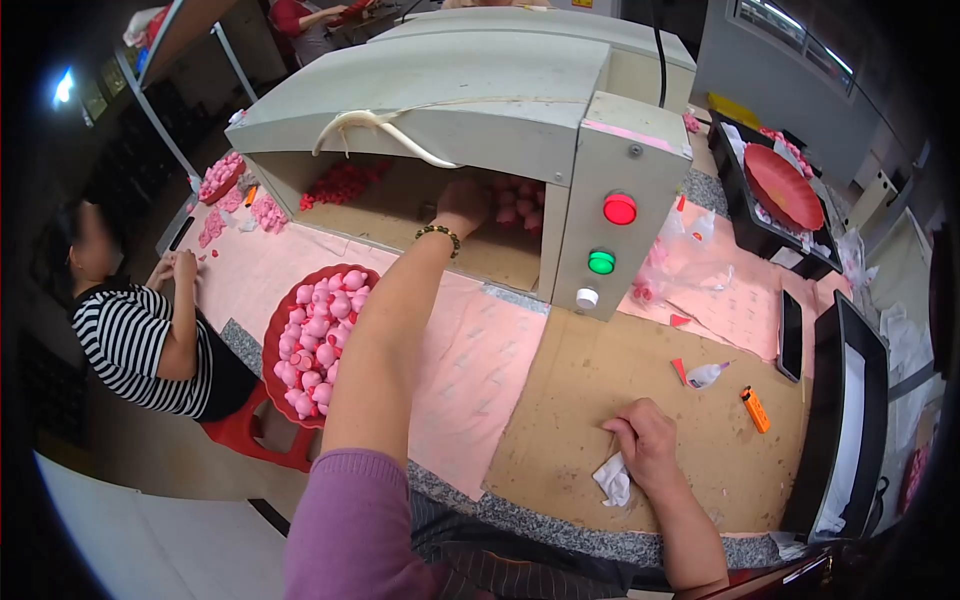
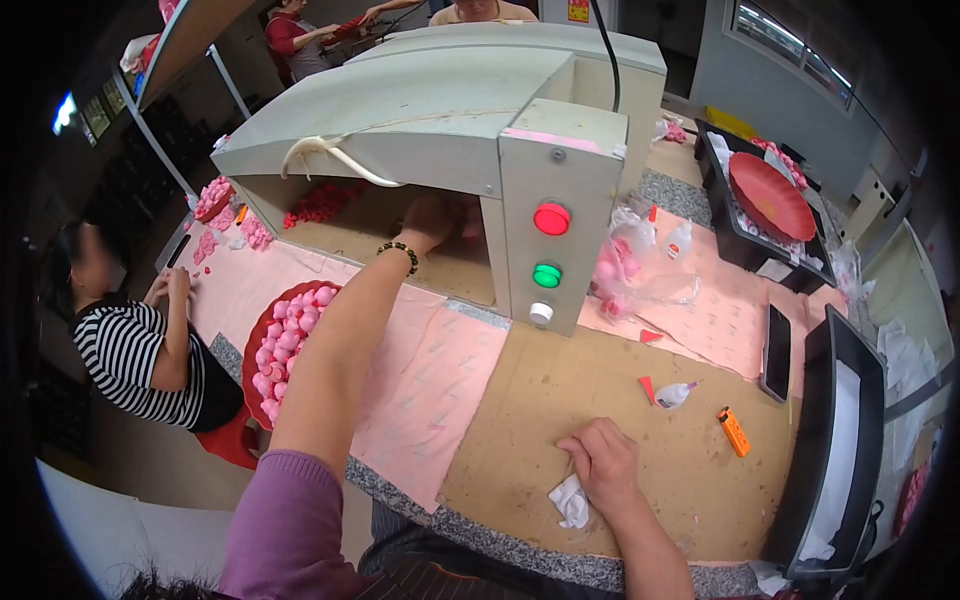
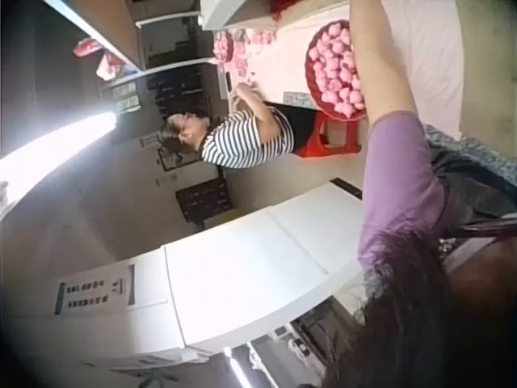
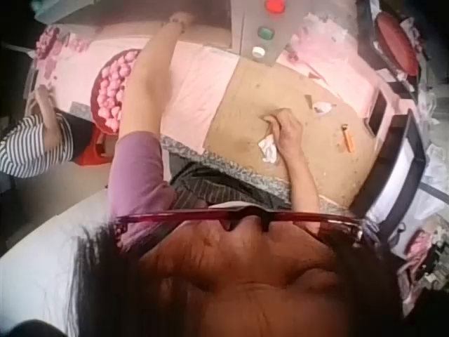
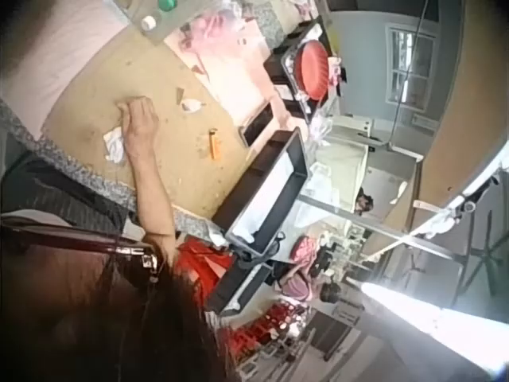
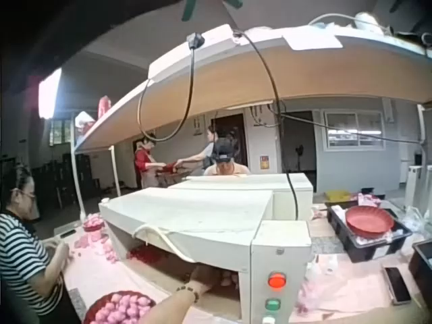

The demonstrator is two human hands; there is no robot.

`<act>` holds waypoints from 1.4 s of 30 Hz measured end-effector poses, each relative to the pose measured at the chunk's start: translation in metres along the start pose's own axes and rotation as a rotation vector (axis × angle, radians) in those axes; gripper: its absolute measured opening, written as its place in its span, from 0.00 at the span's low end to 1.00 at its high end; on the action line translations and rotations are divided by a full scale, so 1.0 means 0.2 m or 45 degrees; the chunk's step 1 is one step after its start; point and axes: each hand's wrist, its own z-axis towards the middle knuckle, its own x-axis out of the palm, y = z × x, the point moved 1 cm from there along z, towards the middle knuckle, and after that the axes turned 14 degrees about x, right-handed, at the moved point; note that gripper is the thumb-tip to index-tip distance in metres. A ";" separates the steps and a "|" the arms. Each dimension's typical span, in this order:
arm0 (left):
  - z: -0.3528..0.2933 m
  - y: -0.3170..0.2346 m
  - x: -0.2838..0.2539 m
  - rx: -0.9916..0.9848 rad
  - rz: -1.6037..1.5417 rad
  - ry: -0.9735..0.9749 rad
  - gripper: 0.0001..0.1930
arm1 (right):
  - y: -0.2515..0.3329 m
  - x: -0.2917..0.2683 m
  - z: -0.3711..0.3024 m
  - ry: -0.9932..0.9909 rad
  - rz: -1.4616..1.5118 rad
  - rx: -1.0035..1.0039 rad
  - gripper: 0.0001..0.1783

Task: Applying glue to small pink toy components to assemble them.

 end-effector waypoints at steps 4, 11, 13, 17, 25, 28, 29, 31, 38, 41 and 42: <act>-0.17 -0.05 -0.15 0.070 -0.071 -0.150 0.14 | 0.02 -0.01 0.01 -0.006 0.079 -0.035 0.07; -0.82 -0.62 -0.38 -0.240 -2.500 -0.008 0.15 | -0.01 -0.03 0.02 -0.037 -0.011 -0.067 0.07; -0.93 -0.77 -0.35 -0.293 -2.745 0.068 0.15 | -0.02 -0.02 0.02 -0.023 0.011 -0.073 0.07; -0.94 -0.98 -0.24 -0.349 -2.965 0.252 0.16 | -0.02 -0.02 0.03 -0.024 0.113 -0.051 0.09; -0.85 -1.22 -0.12 -0.462 -3.211 0.455 0.16 | -0.05 -0.04 -0.01 -0.011 0.460 0.309 0.11; -0.85 -1.25 -0.07 -0.461 -3.309 0.462 0.16 | -0.11 -0.03 -0.03 -0.138 0.624 0.377 0.11; -0.85 -1.26 -0.07 -0.466 -3.309 0.476 0.16 | -0.12 -0.03 -0.03 -0.222 0.701 0.399 0.11; -0.86 -1.28 -0.07 -0.433 -3.319 0.619 0.13 | -0.10 -0.07 0.00 -0.274 0.619 0.307 0.12; -0.90 -1.31 -0.06 -0.382 -3.270 0.770 0.15 | -0.04 -0.09 0.01 -0.197 0.580 0.233 0.16; -0.90 -1.31 -0.06 -0.374 -3.241 0.767 0.15 | -0.05 -0.08 0.00 -0.177 0.616 0.276 0.16; -0.91 -1.32 -0.07 -0.408 -3.193 0.695 0.14 | -0.05 -0.08 0.01 -0.175 0.616 0.277 0.16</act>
